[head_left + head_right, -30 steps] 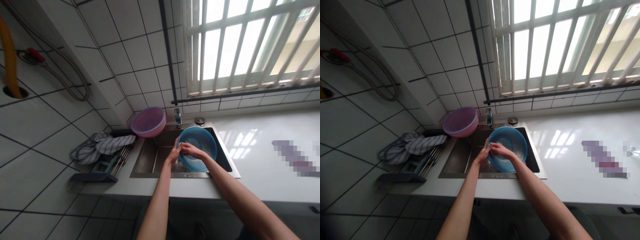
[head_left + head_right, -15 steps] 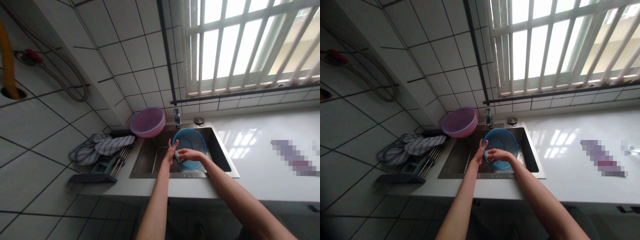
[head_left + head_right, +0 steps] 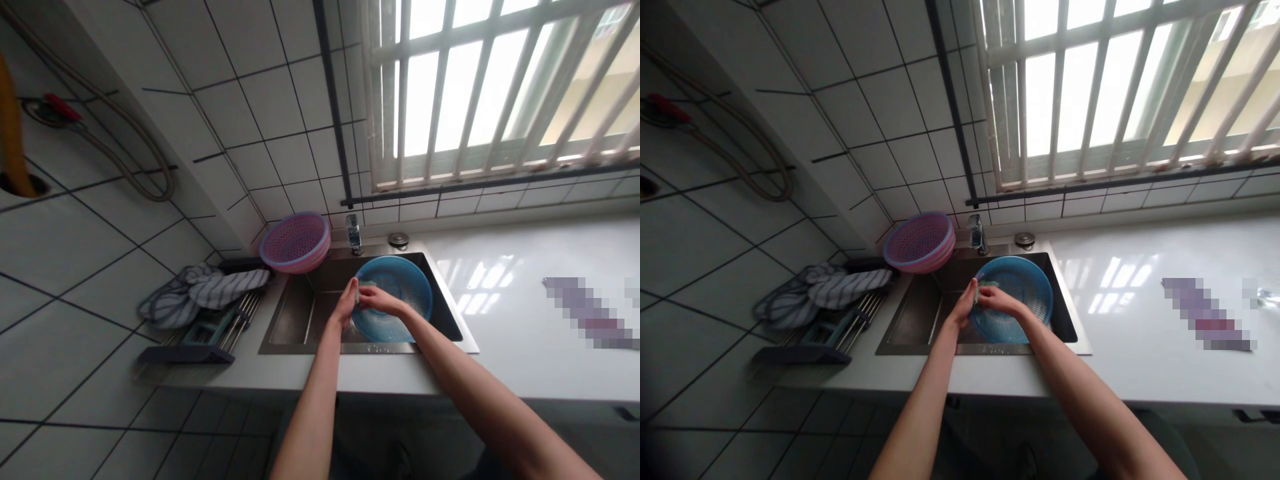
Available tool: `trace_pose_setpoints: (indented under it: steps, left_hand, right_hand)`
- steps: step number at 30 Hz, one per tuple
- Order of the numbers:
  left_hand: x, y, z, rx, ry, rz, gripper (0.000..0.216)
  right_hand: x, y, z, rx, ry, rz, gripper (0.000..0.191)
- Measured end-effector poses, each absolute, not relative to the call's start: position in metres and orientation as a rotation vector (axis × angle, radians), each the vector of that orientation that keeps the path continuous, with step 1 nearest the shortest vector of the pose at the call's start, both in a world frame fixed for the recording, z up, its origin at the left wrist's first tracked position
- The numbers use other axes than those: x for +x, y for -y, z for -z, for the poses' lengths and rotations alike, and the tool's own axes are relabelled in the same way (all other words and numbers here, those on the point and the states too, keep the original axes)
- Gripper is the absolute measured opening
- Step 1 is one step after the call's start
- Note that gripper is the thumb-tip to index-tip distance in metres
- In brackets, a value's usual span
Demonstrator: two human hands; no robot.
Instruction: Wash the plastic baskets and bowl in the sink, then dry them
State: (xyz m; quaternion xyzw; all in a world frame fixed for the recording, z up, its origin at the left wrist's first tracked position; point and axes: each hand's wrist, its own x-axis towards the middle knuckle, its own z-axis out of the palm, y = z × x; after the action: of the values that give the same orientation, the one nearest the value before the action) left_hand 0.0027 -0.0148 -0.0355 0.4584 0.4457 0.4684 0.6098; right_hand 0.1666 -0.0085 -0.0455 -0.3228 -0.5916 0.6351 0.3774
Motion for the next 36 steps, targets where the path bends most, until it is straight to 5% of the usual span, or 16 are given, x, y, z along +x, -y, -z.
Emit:
trace_pose_setpoints:
  steps: [3,10,17,25,36]
  left_hand:
    - [0.001,0.013,0.035,1.093,-1.140,-1.126,0.073]
    - [0.009,0.019,0.033,1.209,-0.956,-1.096,0.077]
    - [0.003,0.022,0.027,1.368,-1.022,-1.069,0.080]
    - [0.007,0.028,0.018,1.259,-0.936,-1.033,0.083]
    - [-0.005,0.025,0.018,1.041,-1.208,-0.959,0.086]
  right_hand:
    - [0.156,0.013,0.053,-0.765,1.741,-1.734,0.030]
    - [0.181,-0.013,0.037,-0.918,1.028,-1.109,0.038]
    - [0.167,0.010,0.042,-0.716,1.582,-1.657,0.039]
    - [0.181,-0.008,0.031,-0.857,0.920,-1.308,0.038]
    - [0.161,0.018,0.037,-0.778,1.492,-1.727,0.050]
